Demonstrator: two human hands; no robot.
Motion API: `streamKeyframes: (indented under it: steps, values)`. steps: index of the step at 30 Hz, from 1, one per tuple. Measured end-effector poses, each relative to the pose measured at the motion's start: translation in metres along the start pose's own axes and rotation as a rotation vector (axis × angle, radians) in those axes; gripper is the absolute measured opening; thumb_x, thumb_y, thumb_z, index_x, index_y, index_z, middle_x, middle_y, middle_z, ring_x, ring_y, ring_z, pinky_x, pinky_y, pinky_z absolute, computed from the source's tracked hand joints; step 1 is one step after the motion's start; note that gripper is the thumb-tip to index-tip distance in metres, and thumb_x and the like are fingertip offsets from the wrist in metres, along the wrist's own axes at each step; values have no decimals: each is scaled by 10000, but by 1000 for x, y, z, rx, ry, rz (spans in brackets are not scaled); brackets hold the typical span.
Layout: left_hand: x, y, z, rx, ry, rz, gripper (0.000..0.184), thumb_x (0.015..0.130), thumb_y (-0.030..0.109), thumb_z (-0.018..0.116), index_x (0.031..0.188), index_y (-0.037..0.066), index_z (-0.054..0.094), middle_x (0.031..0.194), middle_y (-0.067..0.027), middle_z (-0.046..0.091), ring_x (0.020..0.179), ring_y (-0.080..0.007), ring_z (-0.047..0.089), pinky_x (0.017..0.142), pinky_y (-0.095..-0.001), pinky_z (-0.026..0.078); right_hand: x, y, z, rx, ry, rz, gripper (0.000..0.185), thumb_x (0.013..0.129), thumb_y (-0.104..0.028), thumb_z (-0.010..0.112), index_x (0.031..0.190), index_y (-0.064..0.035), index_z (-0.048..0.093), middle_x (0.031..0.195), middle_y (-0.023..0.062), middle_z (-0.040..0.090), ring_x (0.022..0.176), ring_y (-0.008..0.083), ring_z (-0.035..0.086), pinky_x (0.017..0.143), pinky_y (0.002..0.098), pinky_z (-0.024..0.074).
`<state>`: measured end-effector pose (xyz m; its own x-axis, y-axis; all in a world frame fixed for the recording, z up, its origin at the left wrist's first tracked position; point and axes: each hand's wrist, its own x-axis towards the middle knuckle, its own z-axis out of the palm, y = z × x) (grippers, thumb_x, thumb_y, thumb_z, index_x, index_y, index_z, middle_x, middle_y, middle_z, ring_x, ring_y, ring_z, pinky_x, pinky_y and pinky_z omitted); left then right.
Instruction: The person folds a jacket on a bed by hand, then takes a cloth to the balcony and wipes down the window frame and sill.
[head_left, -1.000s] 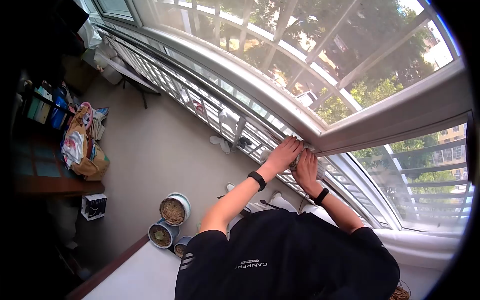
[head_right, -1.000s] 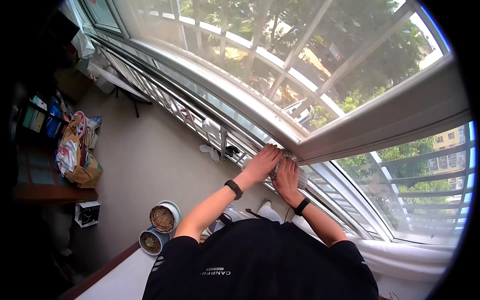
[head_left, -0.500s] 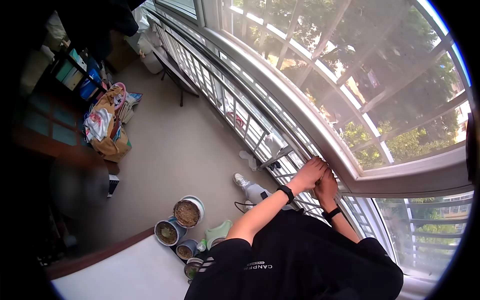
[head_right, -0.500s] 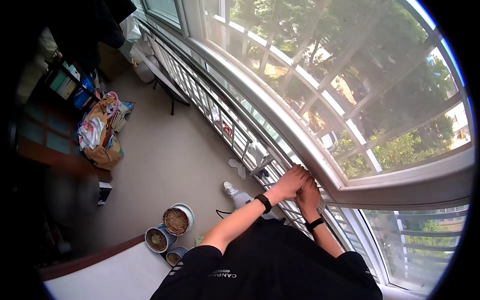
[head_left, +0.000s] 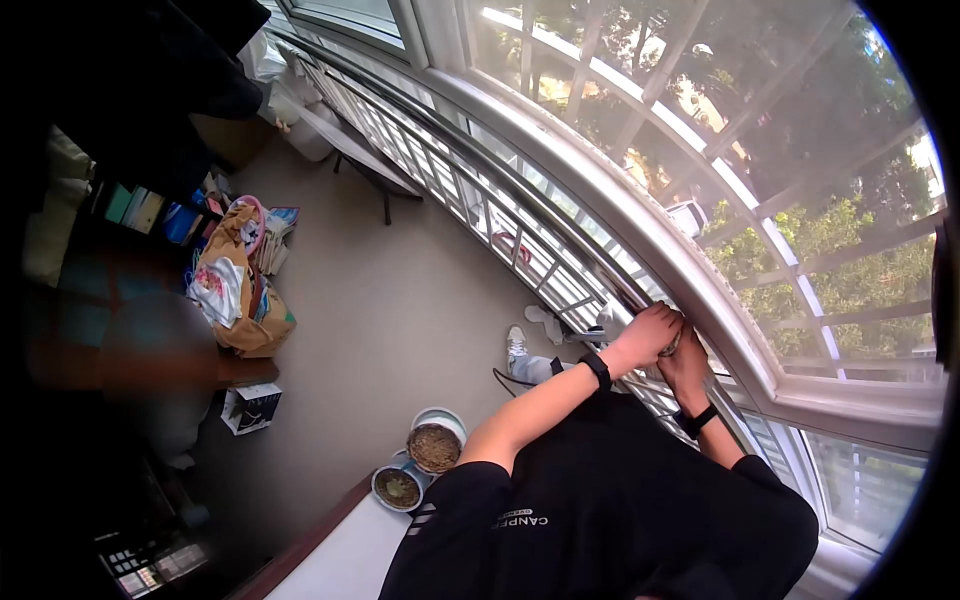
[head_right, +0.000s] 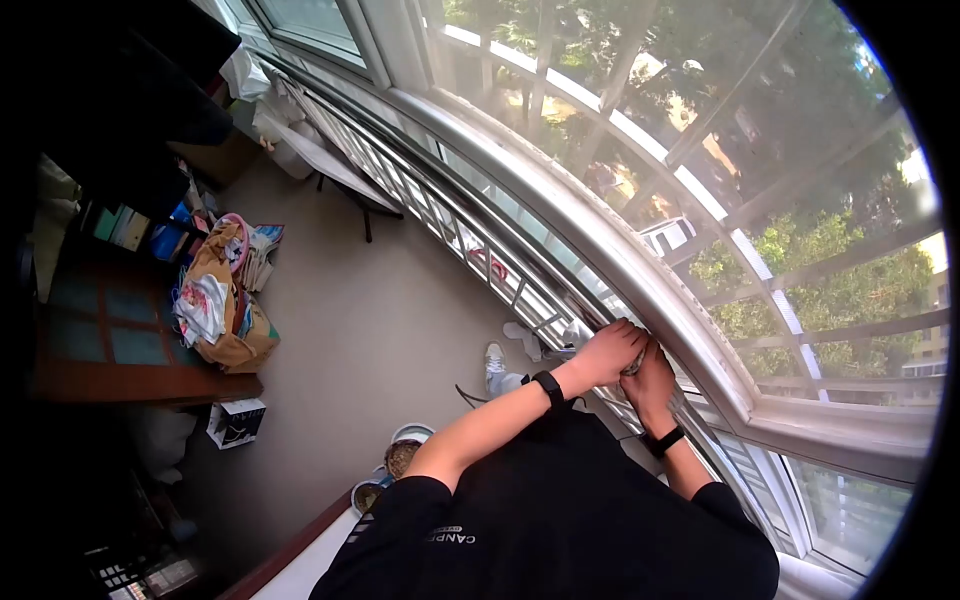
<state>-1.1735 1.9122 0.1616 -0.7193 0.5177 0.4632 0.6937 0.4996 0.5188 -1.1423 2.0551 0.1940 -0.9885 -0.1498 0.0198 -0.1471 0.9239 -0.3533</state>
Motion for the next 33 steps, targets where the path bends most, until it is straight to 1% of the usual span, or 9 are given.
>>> streamKeyframes:
  steps: [4, 11, 17, 22, 24, 25, 27, 30, 33]
  values:
    - [-15, -64, -55, 46, 4, -86, 565, 606, 109, 668, 1143, -40, 575, 1084, -156, 602, 1075, -320, 539, 1018, -385, 393, 57, -76, 28, 35, -23, 38, 628, 707, -279, 735, 1222, -7, 501, 1069, 241, 616, 945, 419, 611, 764, 473, 512]
    - [-29, -147, -145, 56, -16, -191, 578, 620, 92, 660, 1174, -37, 557, 1138, -167, 585, 1122, -336, 515, 1074, -417, 360, 132, -173, 59, 112, -3, -99, 552, 749, -213, 688, 1210, 22, 496, 1016, 242, 618, 930, 420, 602, 761, 470, 498]
    - [-34, -203, -201, 54, -3, -190, 519, 644, 71, 628, 1146, -40, 557, 1103, -174, 594, 1089, -341, 521, 1053, -407, 374, 183, -221, 90, 149, 8, -161, 469, 721, -152, 676, 1110, 42, 502, 934, 246, 598, 839, 432, 581, 702, 490, 474]
    - [-45, -263, -235, 59, -27, -138, 506, 669, 73, 609, 1161, -27, 550, 1123, -174, 587, 1099, -335, 518, 1066, -430, 362, 218, -273, 117, -5, -34, -86, 498, 706, -153, 668, 1126, 55, 501, 947, 230, 592, 851, 398, 593, 709, 474, 480]
    - [-48, -289, -250, 92, -44, -122, 511, 680, 69, 605, 1181, -10, 540, 1142, -168, 582, 1119, -334, 514, 1064, -430, 363, 233, -296, 130, -53, 90, -82, 527, 684, -143, 667, 1143, 56, 500, 981, 221, 586, 891, 383, 589, 752, 469, 472]
    - [-51, -303, -262, 75, -65, -104, 515, 688, 68, 602, 1193, -8, 533, 1153, -168, 579, 1131, -336, 510, 1063, -428, 364, 241, -313, 132, -38, 66, -48, 552, 668, -141, 669, 1155, 57, 502, 1000, 216, 582, 925, 371, 584, 802, 460, 459]
    - [-53, -330, -295, 13, -197, -120, 523, 703, 65, 596, 1214, -12, 516, 1182, -175, 570, 1165, -346, 496, 1070, -416, 362, 259, -346, 142, -50, 137, -46, 480, 662, -132, 663, 1083, 45, 516, 972, 206, 577, 887, 363, 576, 809, 443, 450]
    - [-65, -379, -339, 69, -137, -27, 546, 692, 33, 587, 1229, -9, 501, 1200, -173, 562, 1163, -357, 488, 1080, -443, 345, 290, -399, 167, -94, 231, -25, 408, 659, -119, 648, 1016, 30, 518, 947, 192, 572, 875, 348, 564, 814, 445, 433]
    - [-73, -431, -381, 139, -230, -53, 561, 695, 32, 589, 1246, 0, 492, 1207, -168, 561, 1175, -351, 481, 1089, -460, 328, 327, -451, 193, -57, 326, -36, 398, 655, -110, 640, 1009, 31, 525, 944, 192, 575, 889, 338, 562, 824, 446, 421]
